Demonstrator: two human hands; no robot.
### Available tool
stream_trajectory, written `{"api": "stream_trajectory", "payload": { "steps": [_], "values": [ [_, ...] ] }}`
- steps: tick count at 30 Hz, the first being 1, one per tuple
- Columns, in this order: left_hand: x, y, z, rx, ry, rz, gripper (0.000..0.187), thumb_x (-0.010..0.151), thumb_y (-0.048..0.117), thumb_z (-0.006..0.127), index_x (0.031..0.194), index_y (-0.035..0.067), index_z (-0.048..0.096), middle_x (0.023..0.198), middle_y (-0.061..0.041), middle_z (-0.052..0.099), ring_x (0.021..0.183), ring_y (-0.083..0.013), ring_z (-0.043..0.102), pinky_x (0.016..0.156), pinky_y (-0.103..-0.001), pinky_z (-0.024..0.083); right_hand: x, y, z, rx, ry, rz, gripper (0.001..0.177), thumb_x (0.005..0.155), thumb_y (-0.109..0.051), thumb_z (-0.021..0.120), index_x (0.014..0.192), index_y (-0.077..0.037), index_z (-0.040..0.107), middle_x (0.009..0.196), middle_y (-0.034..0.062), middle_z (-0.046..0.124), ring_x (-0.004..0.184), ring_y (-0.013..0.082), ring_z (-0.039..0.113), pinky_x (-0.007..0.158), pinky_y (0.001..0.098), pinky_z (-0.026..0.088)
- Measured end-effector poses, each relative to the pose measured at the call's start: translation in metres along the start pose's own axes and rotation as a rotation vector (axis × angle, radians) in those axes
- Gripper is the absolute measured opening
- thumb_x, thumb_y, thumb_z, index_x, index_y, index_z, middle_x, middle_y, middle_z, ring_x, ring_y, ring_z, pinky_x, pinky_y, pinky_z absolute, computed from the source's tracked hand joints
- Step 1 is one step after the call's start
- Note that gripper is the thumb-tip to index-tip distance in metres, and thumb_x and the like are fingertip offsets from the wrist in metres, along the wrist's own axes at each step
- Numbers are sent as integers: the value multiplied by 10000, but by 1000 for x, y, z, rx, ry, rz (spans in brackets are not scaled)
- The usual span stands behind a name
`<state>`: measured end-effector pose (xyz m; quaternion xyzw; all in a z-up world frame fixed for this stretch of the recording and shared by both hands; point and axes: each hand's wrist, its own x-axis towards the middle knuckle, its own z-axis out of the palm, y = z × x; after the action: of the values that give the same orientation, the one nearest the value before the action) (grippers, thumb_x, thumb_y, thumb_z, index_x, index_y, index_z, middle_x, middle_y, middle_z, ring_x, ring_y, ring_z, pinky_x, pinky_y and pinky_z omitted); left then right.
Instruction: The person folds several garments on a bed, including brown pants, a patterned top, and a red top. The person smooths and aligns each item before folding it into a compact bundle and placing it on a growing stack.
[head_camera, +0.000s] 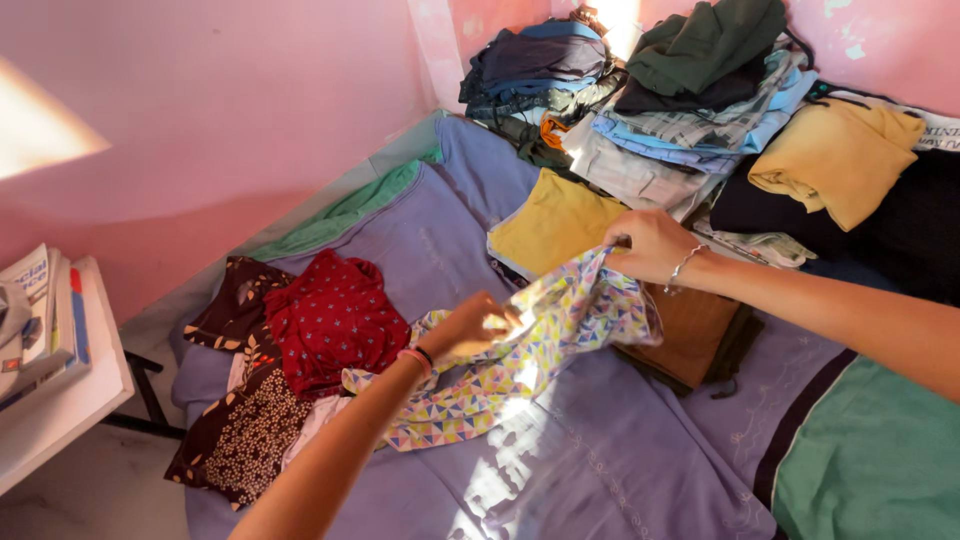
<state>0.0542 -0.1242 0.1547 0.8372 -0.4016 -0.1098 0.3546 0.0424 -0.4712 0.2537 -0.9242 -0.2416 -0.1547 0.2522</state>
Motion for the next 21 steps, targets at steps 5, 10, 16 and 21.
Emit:
{"api": "stream_trajectory", "payload": {
  "steps": [5, 10, 16, 21],
  "values": [
    [-6, 47, 37, 191, -11, -85, 564, 716, 589, 807, 1017, 112, 785, 1039, -90, 654, 1031, -305, 560, 892, -432, 469, 5, -13, 2, 33, 29, 42, 305, 693, -259, 777, 867, -8, 771, 829, 169, 750, 766, 301, 739, 726, 383, 575],
    [5, 58, 66, 482, 222, -237, 631, 647, 629, 802, 1020, 121, 774, 1062, -124, 543, 1063, -336, 509, 852, -490, 427, 13, -20, 4, 132, 39, 107, 302, 702, -277, 786, 839, -8, 770, 799, 132, 759, 717, 227, 739, 708, 343, 573],
    [32, 42, 94, 631, 360, -415, 698, 695, 607, 769, 1036, 0, 711, 1104, -158, 529, 1060, -391, 489, 902, -577, 365, 15, -15, 5, 275, -133, 220, 224, 736, -237, 758, 852, -48, 790, 739, 64, 766, 669, 140, 703, 657, 297, 530],
    [50, 27, 70, 892, 296, -316, 482, 822, 489, 709, 985, 38, 761, 1023, -185, 590, 1030, -396, 534, 1072, -742, 229, 9, 1, 15, 340, -186, 151, 169, 750, -171, 754, 846, -31, 757, 758, 52, 751, 713, 125, 673, 679, 280, 522]
  ]
}}
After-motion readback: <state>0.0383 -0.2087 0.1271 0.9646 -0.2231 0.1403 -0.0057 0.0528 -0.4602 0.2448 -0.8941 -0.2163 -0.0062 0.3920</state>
